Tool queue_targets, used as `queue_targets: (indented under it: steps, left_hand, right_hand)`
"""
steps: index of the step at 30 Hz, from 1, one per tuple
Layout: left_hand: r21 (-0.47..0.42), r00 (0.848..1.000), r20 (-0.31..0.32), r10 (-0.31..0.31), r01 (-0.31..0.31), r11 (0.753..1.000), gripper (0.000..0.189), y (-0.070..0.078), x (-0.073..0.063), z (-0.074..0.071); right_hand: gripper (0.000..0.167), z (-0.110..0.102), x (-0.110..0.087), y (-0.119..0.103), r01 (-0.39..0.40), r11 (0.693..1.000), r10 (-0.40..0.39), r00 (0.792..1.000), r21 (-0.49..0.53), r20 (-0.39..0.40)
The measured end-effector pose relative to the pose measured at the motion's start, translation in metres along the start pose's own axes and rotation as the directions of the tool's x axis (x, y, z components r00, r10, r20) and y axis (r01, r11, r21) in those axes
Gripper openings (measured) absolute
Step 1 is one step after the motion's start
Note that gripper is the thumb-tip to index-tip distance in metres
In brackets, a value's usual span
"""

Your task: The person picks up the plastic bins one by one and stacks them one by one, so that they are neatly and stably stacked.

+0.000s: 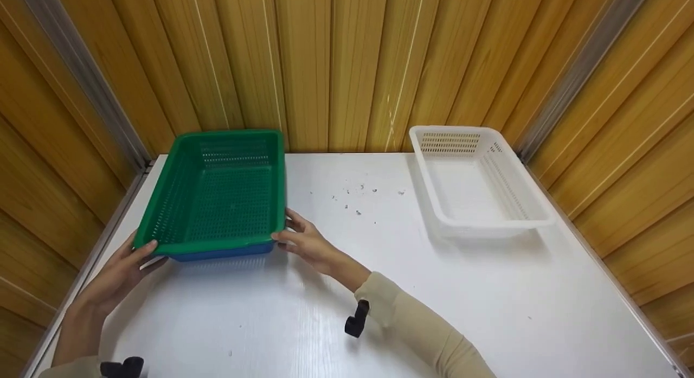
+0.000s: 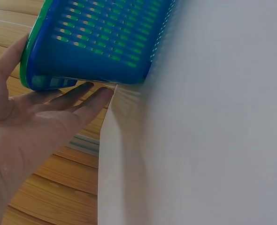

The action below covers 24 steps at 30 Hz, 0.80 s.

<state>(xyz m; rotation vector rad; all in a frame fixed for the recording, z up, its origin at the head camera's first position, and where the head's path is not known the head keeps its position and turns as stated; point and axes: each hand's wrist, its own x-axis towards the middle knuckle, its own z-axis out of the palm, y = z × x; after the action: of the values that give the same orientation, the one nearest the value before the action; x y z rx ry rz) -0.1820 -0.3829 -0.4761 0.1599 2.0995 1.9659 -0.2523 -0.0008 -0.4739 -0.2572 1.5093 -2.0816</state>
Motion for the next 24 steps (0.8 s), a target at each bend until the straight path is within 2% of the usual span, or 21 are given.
queue_targets:
  steps: [4,10,15,17,24]
  left_hand:
    - [-0.054,1.000,0.014,0.008,-0.007,0.999,0.068,0.000,-0.001,0.001]
    - [-0.168,0.998,0.012,0.064,-0.061,0.984,0.067,0.003,-0.003,0.005]
    - [-0.214,0.998,-0.023,0.054,-0.058,0.975,0.068,0.008,-0.005,0.014]
    - [-0.227,0.998,-0.042,0.050,-0.058,0.972,0.069,0.012,-0.005,0.019]
    - [-0.278,0.993,-0.075,0.093,-0.110,0.954,0.069,0.031,-0.004,0.035]
  right_hand:
    - [0.083,-0.001,0.000,0.004,0.011,0.999,-0.012,0.999,0.031,0.040]
    - [0.081,-0.003,0.000,0.007,0.031,0.996,-0.037,0.997,0.087,0.069]
    - [0.079,-0.004,-0.001,0.004,0.035,0.991,-0.043,0.997,0.125,0.060]
    - [0.079,-0.005,-0.003,0.001,0.037,0.992,-0.043,0.998,0.124,0.053]
    - [0.079,-0.012,-0.013,-0.015,0.082,0.993,-0.087,0.995,0.088,0.054]
